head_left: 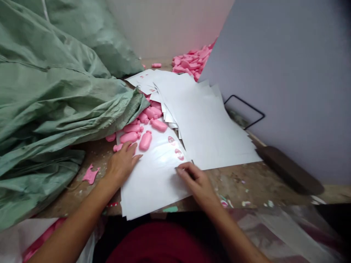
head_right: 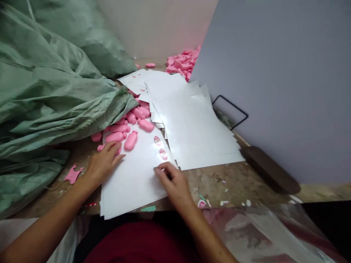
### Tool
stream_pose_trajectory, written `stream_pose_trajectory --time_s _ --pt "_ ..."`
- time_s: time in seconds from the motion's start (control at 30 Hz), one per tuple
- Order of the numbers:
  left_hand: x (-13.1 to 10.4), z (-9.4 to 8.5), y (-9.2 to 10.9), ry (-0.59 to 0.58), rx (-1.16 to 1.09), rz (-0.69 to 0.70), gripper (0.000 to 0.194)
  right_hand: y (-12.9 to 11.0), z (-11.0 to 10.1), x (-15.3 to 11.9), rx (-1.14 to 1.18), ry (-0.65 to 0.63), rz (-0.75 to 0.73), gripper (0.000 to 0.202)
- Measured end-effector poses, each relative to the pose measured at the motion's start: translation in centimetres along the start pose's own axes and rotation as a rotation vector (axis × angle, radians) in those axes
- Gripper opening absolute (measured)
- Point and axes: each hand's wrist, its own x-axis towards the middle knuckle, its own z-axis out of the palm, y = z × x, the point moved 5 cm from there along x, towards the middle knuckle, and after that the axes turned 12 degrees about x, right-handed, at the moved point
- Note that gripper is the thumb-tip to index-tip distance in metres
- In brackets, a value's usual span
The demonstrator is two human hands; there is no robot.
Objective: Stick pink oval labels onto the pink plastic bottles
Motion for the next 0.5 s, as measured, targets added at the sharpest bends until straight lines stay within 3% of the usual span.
stream_pose_trajectory --time_s 0.1,0.23,0.33,0.5 --pt "-1.2 1.2 -2.6 0.036 0.046 -0.039 0.042 0.3 2.9 -2.1 -0.182 -0.179 -0.018 0.019" --pt "-2.8 0.5 -5.7 0.063 0.181 -0.165 0.046 -0.7 5.7 -4.1 -0.178 -0.388 -0.067 0.013" --pt "-2.1 -0.6 -6.4 -0.050 0.201 -0.279 0.043 -0.9 4.9 -3.3 -0.069 -0.394 -0.002 0.018" --pt "-0.7 -1.8 -8.1 -0.181 0.100 -0.506 0.049 0.0 0.4 -0.4 -0.011 -0.163 0.034 0.024"
